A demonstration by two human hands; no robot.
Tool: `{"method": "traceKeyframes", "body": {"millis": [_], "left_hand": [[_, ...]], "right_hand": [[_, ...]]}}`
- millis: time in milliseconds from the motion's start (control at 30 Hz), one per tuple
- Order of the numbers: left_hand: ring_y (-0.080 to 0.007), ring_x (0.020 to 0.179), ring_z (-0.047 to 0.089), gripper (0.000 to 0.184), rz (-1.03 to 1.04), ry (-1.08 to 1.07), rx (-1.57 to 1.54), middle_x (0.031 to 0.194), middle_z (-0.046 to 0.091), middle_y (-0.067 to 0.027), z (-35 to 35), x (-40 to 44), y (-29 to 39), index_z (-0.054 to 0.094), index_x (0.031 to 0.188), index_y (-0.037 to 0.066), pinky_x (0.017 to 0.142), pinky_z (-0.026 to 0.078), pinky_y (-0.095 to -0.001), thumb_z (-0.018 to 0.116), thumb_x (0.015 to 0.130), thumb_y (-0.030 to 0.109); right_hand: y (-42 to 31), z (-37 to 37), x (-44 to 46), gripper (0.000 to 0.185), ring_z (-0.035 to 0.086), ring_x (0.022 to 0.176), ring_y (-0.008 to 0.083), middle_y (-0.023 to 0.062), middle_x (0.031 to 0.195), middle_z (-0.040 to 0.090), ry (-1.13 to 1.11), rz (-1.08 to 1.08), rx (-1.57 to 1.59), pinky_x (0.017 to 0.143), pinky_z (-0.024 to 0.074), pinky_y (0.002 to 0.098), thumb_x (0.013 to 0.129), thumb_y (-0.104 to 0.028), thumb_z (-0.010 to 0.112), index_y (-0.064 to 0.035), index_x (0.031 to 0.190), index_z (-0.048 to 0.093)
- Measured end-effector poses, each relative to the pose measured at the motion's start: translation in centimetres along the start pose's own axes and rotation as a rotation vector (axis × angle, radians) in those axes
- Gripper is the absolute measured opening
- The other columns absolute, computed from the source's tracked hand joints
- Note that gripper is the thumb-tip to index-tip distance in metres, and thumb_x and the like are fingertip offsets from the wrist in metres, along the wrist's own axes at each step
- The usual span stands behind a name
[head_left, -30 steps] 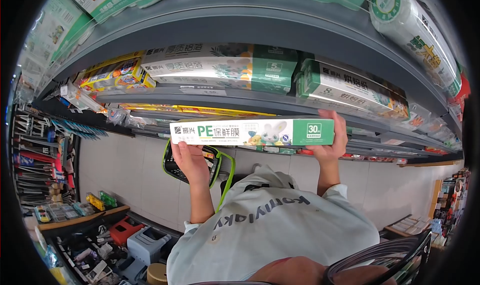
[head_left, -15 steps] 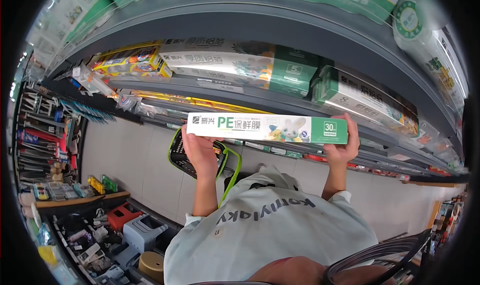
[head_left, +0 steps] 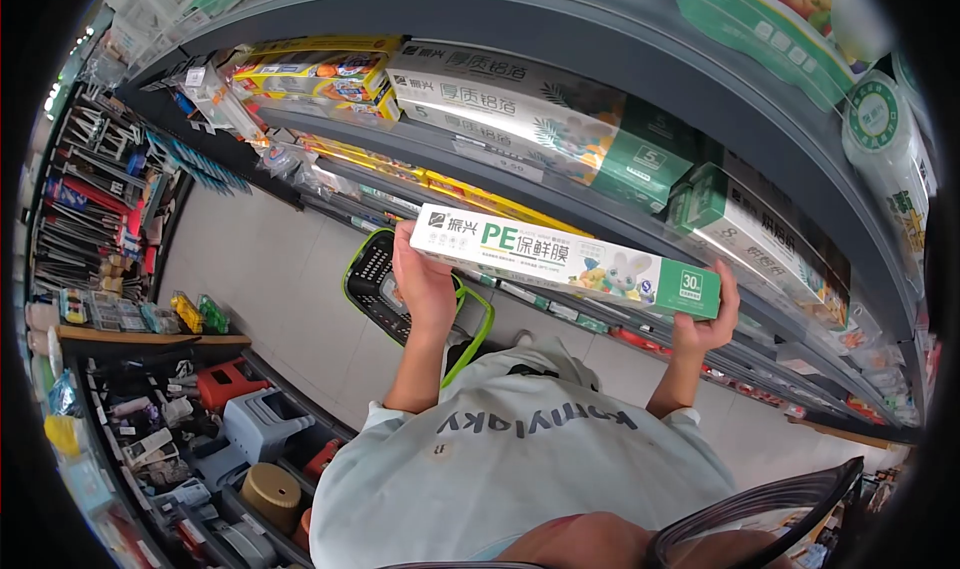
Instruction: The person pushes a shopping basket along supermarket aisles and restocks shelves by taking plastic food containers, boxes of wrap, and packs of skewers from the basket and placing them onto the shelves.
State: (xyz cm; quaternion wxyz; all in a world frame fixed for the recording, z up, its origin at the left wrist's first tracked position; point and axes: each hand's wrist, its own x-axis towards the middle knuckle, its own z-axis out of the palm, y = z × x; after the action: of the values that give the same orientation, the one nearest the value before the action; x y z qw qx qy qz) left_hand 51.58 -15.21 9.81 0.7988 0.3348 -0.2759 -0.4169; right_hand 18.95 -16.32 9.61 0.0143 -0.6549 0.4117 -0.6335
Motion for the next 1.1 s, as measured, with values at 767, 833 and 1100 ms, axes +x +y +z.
{"method": "traceKeyframes", "body": {"millis": [767, 833, 1100], "left_hand": [[-0.0112, 0.088, 0.056, 0.051, 0.079, -0.037, 0.000, 0.092, 0.056, -0.0040, -4.5, -1.6, 0.9, 0.041, 0.093, 0.010, 0.081, 0.046, -0.0284, 0.044, 0.097, 0.060], [-0.0128, 0.091, 0.057, 0.045, 0.050, 0.049, -0.031, 0.095, 0.056, -0.0042, -4.5, -1.6, 1.3, 0.042, 0.098, 0.009, 0.084, 0.047, -0.0302, 0.046, 0.098, 0.054], [-0.0153, 0.097, 0.060, 0.038, 0.064, 0.086, -0.117, 0.099, 0.059, -0.0063, -4.6, -1.4, 1.9, 0.043, 0.101, 0.009, 0.088, 0.048, -0.0328, 0.046, 0.100, 0.047]], "right_hand": [[-1.9, 1.3, -0.2, 0.085, 0.064, 0.090, 0.0236, 0.0209, 0.101, 0.064, -0.203, 0.125, 0.162, 0.081, 0.0494, 0.0319, 0.089, -0.068, 0.053, 0.0093, 0.124, 0.055], [-2.6, 1.9, 0.3, 0.083, 0.064, 0.093, 0.0249, 0.0217, 0.102, 0.064, -0.241, 0.130, 0.190, 0.083, 0.0495, 0.0327, 0.089, -0.065, 0.055, 0.0091, 0.126, 0.055], [-2.0, 2.4, -0.4, 0.080, 0.064, 0.098, 0.0250, 0.0192, 0.110, 0.063, -0.316, 0.172, 0.278, 0.086, 0.0496, 0.0336, 0.087, -0.059, 0.063, 0.0095, 0.127, 0.054]]}}
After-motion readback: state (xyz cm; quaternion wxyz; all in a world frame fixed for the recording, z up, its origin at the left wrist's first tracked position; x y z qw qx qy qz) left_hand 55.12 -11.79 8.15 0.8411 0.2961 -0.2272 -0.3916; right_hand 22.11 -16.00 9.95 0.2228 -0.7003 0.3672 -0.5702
